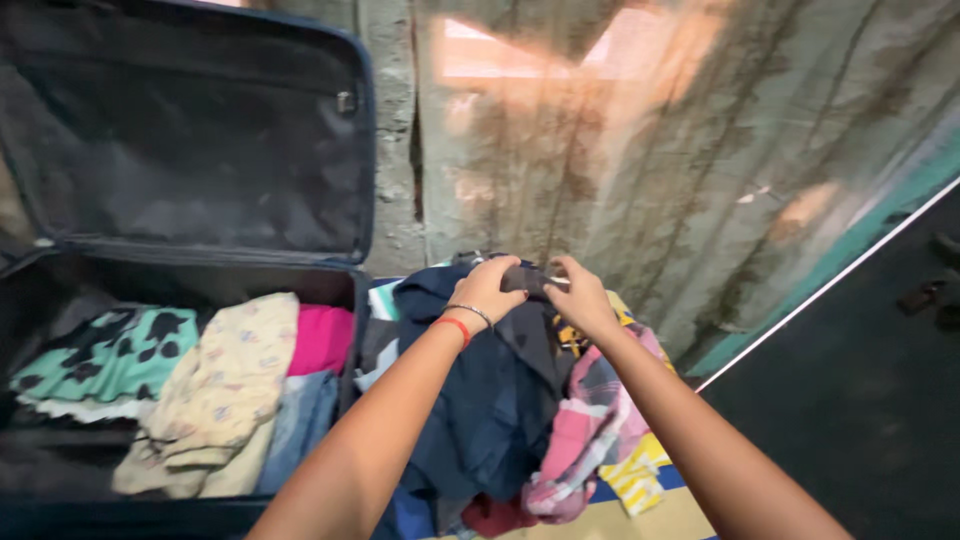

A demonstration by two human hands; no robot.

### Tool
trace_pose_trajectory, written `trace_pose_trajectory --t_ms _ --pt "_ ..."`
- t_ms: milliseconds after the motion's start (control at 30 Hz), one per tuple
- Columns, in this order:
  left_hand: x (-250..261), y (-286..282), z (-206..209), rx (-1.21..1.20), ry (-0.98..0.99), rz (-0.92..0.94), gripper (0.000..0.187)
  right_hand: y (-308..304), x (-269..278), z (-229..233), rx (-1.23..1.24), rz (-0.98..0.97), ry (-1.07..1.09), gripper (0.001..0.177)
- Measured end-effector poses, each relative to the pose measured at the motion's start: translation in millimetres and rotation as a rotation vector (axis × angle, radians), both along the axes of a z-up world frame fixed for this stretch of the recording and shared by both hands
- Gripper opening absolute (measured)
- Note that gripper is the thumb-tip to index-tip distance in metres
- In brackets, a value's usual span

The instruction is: The person picks up and folds several items of clothing including a patterned shirt, dark pants, and a light-colored tee, and places them neatly into an open blue suitcase.

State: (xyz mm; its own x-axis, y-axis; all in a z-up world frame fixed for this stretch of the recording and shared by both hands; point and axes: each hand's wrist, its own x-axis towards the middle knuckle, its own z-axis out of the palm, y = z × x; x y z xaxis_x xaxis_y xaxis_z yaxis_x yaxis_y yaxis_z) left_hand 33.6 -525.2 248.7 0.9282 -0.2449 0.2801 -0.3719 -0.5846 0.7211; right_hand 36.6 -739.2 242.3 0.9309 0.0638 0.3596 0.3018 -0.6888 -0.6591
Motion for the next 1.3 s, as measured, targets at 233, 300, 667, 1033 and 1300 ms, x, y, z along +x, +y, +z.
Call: trace_pose_trajectory --t_ms 233,300,667,1033,1300 --pt "9.3 -37.9 -20.2 0.191 -0.057 -0.043 0.073 -89.7 33.7 -69.3 -0.238 0.05 0.094 0.06" --pt "12.1 -39.0 -28.3 0.294 0.042 -0.043 0.075 -100.9 38.6 -84.6 -0.295 0.137 0.019 0.067" --pt "9.3 -40.0 0.5 0.423 0.206 -0.008 0.082 -82.2 47.4 -51.7 -0.079 -0.117 -0.03 0.023" --pt "59.4 -67.7 11.6 -0.588 0.002 -0.143 0.057 15.3 19.6 125.0 0.402 0.474 -0.23 0.014" --pt "36.1 9.6 54.0 -1.293 0.276 0.064 0.026 15.4 27.0 83.8 0.26 0.488 0.091 0.069"
